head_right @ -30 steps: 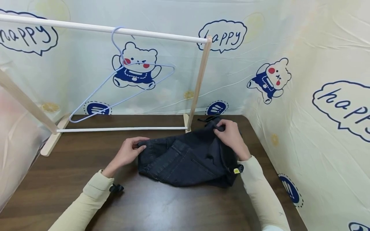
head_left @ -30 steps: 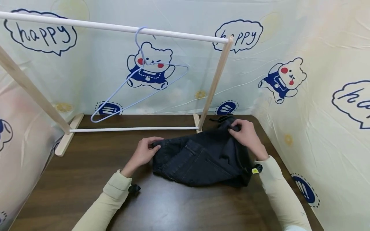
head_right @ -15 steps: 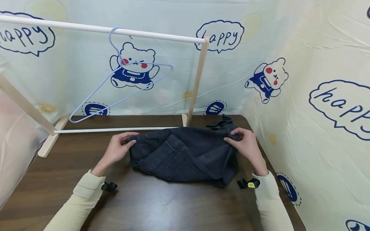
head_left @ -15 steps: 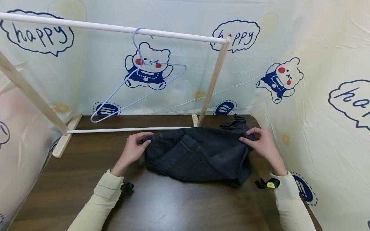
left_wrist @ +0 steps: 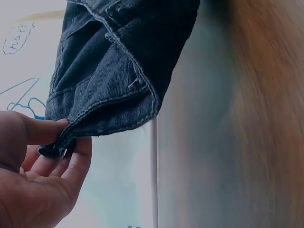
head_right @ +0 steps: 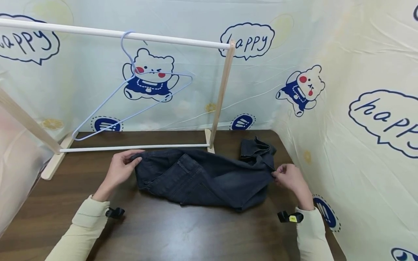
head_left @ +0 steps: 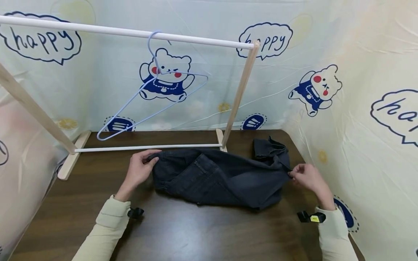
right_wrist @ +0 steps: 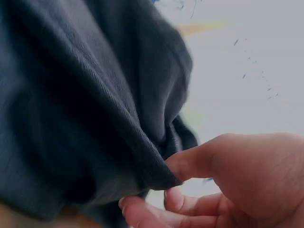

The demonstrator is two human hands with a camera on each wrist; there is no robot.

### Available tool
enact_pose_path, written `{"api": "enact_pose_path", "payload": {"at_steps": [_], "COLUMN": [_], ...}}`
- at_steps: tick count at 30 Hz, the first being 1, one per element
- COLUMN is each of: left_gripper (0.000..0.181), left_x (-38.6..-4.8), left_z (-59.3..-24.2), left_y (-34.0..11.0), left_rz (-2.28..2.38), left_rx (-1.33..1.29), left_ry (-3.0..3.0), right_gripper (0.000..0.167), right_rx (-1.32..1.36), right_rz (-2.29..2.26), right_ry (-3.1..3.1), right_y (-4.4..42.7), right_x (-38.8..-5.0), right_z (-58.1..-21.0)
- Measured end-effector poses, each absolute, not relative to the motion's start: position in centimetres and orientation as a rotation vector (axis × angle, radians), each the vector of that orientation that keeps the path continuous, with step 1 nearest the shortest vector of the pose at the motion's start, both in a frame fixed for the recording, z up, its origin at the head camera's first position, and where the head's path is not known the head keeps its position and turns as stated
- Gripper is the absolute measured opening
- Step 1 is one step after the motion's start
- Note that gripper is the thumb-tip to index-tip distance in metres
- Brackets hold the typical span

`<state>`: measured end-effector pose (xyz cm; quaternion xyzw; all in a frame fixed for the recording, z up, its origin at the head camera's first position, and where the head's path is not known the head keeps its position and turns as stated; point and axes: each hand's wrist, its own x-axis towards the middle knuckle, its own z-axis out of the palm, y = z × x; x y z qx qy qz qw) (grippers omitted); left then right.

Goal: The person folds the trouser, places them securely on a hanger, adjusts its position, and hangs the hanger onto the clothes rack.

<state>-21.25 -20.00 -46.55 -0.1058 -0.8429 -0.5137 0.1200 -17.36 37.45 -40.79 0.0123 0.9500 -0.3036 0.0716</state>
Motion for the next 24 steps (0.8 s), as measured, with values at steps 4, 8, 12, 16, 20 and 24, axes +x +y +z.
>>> {"api": "enact_pose_path", "payload": {"at_steps": [4, 8, 12, 16, 20, 24], "left_gripper": [0.023, 0.022, 0.022, 0.022, 0.023, 0.023], "left_x": [-21.2, -21.4, -21.4, -21.2, -20.9, -20.7], "left_z": [-46.8, -47.1, -47.2, -47.1, -46.8, -46.2], "left_y": [-20.8, -21.2, -21.5, -21.5, -21.5, -21.3], "left_rz": [-1.465, -1.428, -1.422, -1.405, -1.378, -1.373], "left_rx": [-0.276, -0.282, -0.351, -0.414, -0.475, -0.519], "left_ry": [-2.495, -2.512, -2.484, -2.459, -2.45, -2.442], "right_gripper": [0.029, 0.039, 0.046, 0.043, 0.019, 0.013], "right_rx": [0.097, 0.074, 0.062, 0.005, -0.22, -0.526], "right_rz": [-0.747, -0.614, -0.483, -0.371, -0.446, -0.67], "right_ry": [2.782, 2.698, 2.728, 2.823, 2.973, 3.082], "right_y": [38.6, 39.0, 38.7, 37.8, 36.1, 33.8], "right_x": [-17.2, -17.2, -17.3, -17.3, -17.7, -18.7], "right_z": [-43.0, -44.7, -44.5, -42.7, -40.8, -39.9]}}
